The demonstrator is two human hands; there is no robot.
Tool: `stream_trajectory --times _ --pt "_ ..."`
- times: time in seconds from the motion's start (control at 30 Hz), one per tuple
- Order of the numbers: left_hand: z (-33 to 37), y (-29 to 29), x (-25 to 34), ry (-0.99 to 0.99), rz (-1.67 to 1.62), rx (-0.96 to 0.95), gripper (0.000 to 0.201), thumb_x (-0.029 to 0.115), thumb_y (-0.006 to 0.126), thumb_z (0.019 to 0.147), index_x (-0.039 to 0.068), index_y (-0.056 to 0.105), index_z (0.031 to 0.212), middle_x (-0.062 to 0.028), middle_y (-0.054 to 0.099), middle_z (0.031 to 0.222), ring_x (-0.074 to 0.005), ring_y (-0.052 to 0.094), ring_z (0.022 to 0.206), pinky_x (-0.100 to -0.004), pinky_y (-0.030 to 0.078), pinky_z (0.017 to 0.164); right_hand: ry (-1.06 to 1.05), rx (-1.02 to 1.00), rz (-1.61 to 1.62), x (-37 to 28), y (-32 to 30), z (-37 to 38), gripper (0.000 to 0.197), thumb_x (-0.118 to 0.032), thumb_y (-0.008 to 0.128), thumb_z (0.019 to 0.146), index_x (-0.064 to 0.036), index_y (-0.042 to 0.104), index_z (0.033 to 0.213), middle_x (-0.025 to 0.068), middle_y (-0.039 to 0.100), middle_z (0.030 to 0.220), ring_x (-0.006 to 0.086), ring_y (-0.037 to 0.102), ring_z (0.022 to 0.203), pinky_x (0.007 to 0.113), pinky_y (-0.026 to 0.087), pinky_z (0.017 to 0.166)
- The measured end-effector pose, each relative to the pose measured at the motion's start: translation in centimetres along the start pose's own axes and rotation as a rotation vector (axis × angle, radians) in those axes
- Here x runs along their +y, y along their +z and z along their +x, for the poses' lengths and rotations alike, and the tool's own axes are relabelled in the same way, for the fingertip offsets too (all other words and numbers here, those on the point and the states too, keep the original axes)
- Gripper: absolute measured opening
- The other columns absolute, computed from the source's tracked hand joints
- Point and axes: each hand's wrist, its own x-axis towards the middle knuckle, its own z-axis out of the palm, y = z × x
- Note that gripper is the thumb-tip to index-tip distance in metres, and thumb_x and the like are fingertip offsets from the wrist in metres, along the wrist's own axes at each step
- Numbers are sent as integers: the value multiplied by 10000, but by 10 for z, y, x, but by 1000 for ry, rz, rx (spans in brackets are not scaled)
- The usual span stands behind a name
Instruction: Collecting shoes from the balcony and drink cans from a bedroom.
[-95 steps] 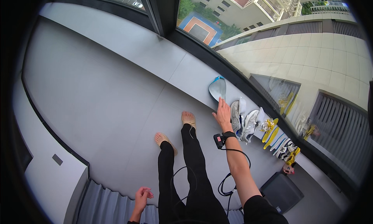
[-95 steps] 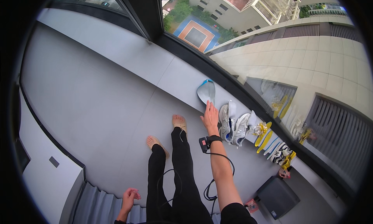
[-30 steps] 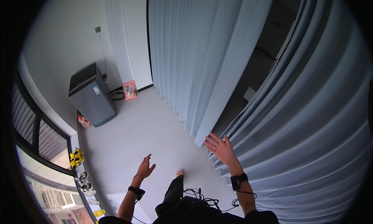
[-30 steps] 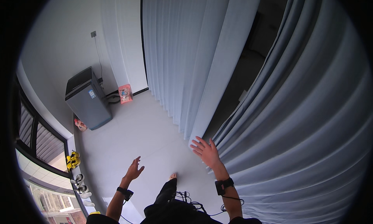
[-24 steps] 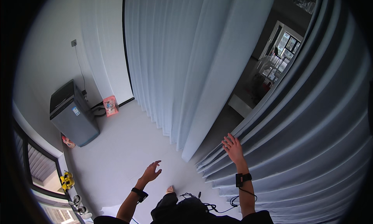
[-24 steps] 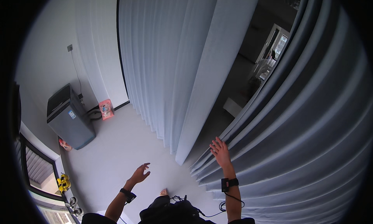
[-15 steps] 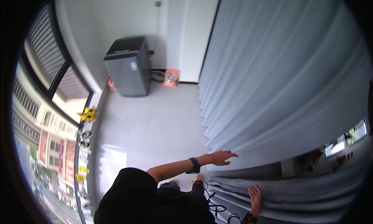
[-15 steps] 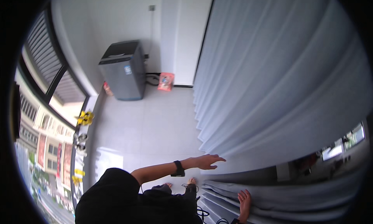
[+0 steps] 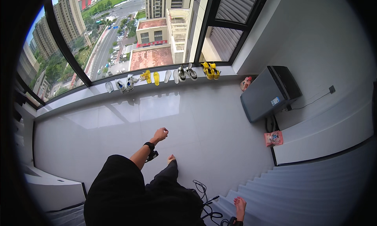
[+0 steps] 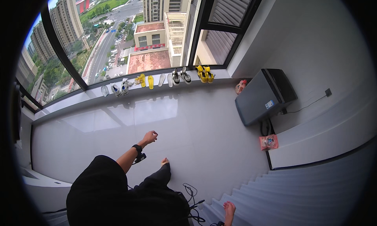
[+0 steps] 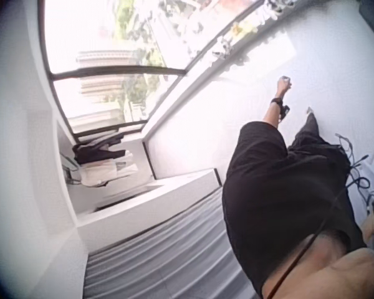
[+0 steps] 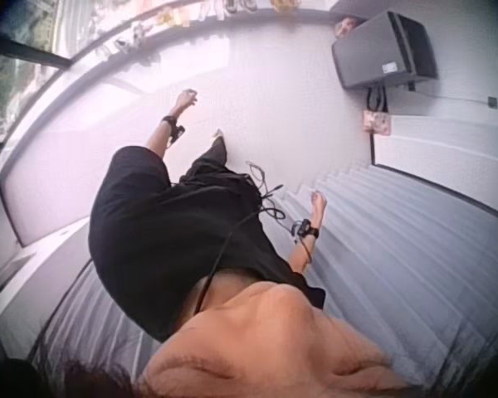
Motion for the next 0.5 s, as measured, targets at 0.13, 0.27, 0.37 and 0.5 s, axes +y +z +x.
stream_trajectory --times 0.13,0.27,0.37,0.5 --pt "-38 -97 -81 -354 -329 -89 325 220 506 938 10 621 1157 -130 696 879 -204 672 642 -305 526 559 -76 5 -151 -94 92 97 184 -111 529 907 -24 614 1045 82 655 815 150 626 662 258 484 538" --pt "-73 -121 -110 -511 -334 -255 354 278 485 981 42 586 1225 -125 693 974 -223 703 807 -333 563 681 -32 -168 -284 -159 258 185 177 -142 568 925 -39 595 1067 72 650 841 153 625 684 268 511 589" --pt "-91 -115 -120 -598 -319 -335 354 300 502 982 97 588 1259 -106 693 992 -206 694 814 -339 560 710 -9 -356 -477 -196 427 219 202 -146 596 920 -40 593 1091 68 652 873 148 635 717 270 527 613" --pt "-82 -107 -112 -777 -524 -464 424 337 508 990 145 524 1368 -143 644 1136 -237 667 928 -373 561 769 -169 -592 -823 -238 650 267 319 -139 625 862 -59 603 1169 57 650 869 119 613 716 270 519 607"
